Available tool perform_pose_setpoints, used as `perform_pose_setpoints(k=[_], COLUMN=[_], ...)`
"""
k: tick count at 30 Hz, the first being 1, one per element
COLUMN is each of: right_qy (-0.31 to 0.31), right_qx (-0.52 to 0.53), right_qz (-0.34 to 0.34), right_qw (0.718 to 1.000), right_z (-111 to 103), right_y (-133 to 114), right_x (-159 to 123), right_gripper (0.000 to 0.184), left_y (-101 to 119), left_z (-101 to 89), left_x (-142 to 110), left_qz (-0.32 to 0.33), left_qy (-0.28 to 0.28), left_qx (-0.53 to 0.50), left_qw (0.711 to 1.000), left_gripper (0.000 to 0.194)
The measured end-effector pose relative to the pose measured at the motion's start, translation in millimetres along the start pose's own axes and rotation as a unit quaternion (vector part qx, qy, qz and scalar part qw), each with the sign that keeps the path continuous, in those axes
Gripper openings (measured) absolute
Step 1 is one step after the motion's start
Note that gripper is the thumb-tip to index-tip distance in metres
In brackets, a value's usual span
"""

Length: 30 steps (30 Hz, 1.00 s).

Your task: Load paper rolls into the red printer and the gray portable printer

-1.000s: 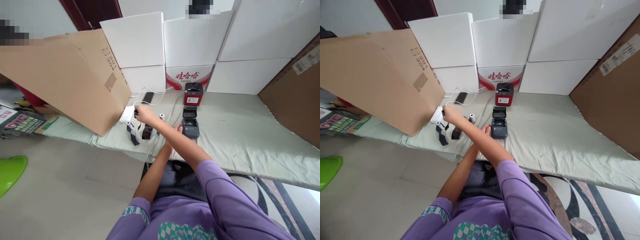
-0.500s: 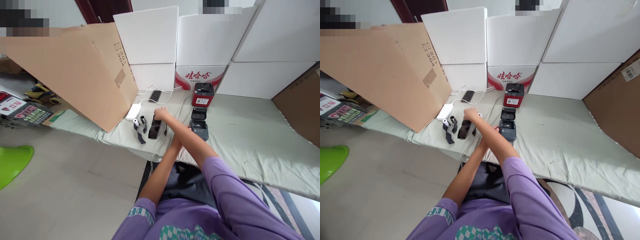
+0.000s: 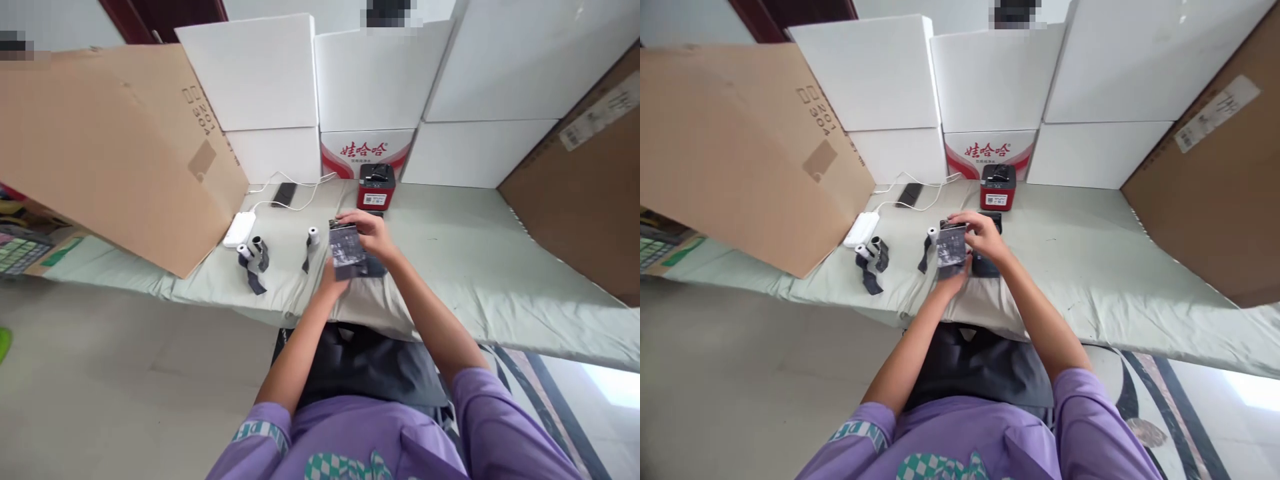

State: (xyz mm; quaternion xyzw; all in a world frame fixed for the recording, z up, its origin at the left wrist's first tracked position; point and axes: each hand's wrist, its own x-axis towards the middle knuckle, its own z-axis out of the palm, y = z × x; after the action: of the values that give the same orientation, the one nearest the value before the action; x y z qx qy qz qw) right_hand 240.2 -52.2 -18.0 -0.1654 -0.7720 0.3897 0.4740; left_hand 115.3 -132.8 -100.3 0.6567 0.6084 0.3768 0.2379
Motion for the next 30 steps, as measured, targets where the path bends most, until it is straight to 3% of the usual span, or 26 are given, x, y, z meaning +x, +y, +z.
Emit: perform_pose_setpoints(k=[4,8,15,21,26,30], right_qy=[0.08,0.121,0.008,-0.036,-0.119,-0.131], right_qx=[-0.054,-0.094,-0.234,-0.317,-0.289,-0.231], right_qz=[0.056,0.1,0.166,0.199,0.229,0.228], right_qw=[0.994,0.983,0.958,0.927,0.922,0.937], right_z=[-51,-63,-51,-54,-64,-74], right_y=[12,30,28,29,24,21], right_x=[-52,-73,-69,-69,-70,-71], right_gripper=[0.019,0.015,0.028,0.042,0.052,0.052], left_y=[1,-2,-2,-3,-2,-3], left_z=[-0.4,2.2,1.8,1.5,1.3,1.3], left_x=[-1,-2,-2,-3,-4,-5], left_qz=[0.031,0.032,0.04,0.037,0.045,0.035], left_qy=[0.007,0.015,0.016,0.009,-0.004,-0.009], left_qx=[0.022,0.051,0.063,0.074,0.068,0.061], left_qw=[0.999,0.998,0.997,0.997,0.997,0.997], left_gripper=[0.032,0.033,0.034,0.035,0.037,0.041])
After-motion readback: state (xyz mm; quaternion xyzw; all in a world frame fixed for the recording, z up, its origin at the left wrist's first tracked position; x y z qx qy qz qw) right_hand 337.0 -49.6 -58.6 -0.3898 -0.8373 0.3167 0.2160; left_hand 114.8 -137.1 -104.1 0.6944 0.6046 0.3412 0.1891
